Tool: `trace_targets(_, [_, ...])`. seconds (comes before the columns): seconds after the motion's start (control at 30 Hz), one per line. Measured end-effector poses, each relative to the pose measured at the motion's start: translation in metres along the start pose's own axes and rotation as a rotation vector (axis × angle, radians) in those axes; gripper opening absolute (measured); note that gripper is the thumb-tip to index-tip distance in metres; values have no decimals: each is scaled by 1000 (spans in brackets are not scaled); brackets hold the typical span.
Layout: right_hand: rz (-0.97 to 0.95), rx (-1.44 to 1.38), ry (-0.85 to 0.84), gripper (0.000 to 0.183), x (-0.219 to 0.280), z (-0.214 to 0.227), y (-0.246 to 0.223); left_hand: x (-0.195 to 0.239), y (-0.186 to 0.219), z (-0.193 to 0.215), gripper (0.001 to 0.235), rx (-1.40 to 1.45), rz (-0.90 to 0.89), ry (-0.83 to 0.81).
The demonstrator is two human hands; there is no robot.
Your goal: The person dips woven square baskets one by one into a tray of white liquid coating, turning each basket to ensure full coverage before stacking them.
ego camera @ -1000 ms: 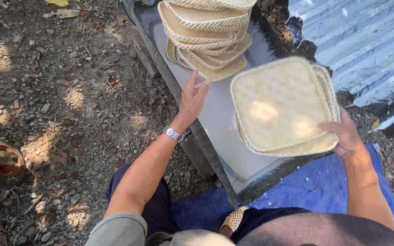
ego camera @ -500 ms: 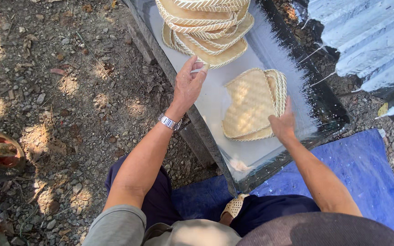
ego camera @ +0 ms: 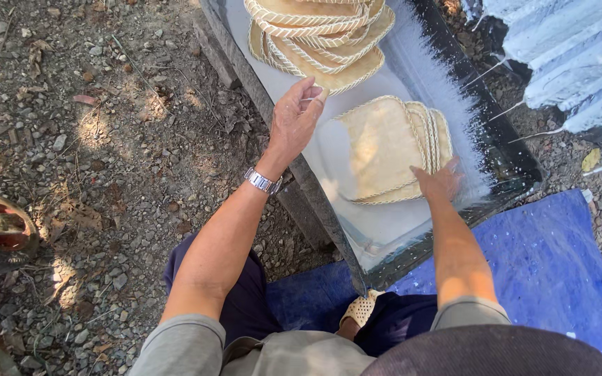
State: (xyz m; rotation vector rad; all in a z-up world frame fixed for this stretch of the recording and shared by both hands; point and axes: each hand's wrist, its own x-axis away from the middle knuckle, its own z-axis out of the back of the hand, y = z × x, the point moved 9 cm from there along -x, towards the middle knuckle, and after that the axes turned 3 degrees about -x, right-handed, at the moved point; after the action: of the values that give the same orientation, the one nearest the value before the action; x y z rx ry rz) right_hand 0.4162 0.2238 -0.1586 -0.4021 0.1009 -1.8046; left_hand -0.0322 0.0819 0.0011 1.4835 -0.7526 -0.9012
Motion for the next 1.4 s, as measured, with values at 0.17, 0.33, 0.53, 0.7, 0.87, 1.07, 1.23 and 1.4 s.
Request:
trace_targets(0.17, [-198,-311,-462,104,-32,-61,26,2,1,1,50,-56,-31,-3])
trace_targets(0.33, [-241,-226,-742,71,-28,-78,34,-3,-3,-1,50,-7,-31,-26])
trace_targets(0.53, [-370,-281,-943,60,-39,-86,36,-1,-8,-4,50,-54,-1,-41])
trace_targets(0.7, [-529,-721,-970,64,-7,-119,35,1,-9,-17,51,-41,-15,-104])
trace_targets(0.87, [-556,-561,-950,66,21,-148,41,4,-12,-24,51,-79,-19,-140])
trace_targets(1.07, [-563,-621,-1213,66,26,-156,24,3,-13,-26,49,-40,-9,-151])
trace_targets(1.23, [-409,-419,-826,57,13,-165,22,5,-5,-24,50,-19,22,-124])
trace_targets(1.4, [-268,-475,-705,58,6,-184,6,7,-3,-19,50,-65,62,-123])
